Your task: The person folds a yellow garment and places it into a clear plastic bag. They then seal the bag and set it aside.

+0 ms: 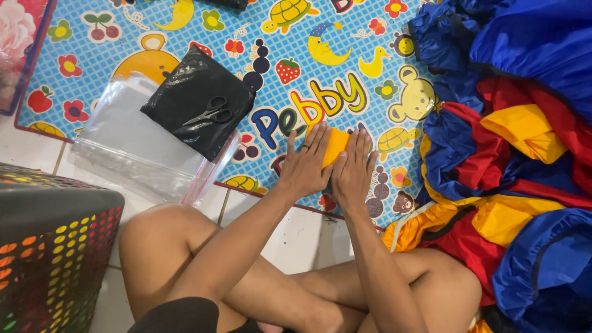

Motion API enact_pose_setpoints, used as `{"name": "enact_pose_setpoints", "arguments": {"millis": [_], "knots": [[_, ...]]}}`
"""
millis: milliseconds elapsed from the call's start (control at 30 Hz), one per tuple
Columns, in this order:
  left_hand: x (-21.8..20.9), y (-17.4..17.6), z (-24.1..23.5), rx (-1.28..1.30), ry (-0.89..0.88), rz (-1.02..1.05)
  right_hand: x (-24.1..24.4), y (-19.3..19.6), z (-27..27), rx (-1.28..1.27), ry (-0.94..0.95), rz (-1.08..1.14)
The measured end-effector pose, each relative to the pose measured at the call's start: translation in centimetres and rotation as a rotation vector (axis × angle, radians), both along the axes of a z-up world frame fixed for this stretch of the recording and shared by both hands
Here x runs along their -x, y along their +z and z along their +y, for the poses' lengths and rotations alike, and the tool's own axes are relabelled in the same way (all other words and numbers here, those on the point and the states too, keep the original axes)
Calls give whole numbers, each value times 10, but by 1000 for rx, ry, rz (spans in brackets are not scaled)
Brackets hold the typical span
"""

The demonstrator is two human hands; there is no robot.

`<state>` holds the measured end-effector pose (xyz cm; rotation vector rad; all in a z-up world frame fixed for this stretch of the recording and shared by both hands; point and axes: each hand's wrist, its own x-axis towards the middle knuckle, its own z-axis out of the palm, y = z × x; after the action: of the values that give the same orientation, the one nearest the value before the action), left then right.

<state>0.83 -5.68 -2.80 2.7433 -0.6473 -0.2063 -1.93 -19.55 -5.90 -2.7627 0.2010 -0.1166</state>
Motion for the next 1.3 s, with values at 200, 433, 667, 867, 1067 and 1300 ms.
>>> {"name": "enact_pose_setpoints", "arguments": {"millis": [200,433,667,867,1067,1300], "knots": [[1,7,3,-3,112,51,-1,0,2,-16,-33,4],[4,24,10,-50,202,29,-1,-21,-6,39,-69,-7],[-5,20,15,-104,209,193,-2,4,-1,-24,-58,82],[-12,18,30,95,178,323,4,7,0,46,-40,99],[-1,-5,-26,398,-96,-233,5,-8,-4,235,-11,68],[-4,-54,-20,247,-24,-242,5,-13,-13,33,-75,26]]}}
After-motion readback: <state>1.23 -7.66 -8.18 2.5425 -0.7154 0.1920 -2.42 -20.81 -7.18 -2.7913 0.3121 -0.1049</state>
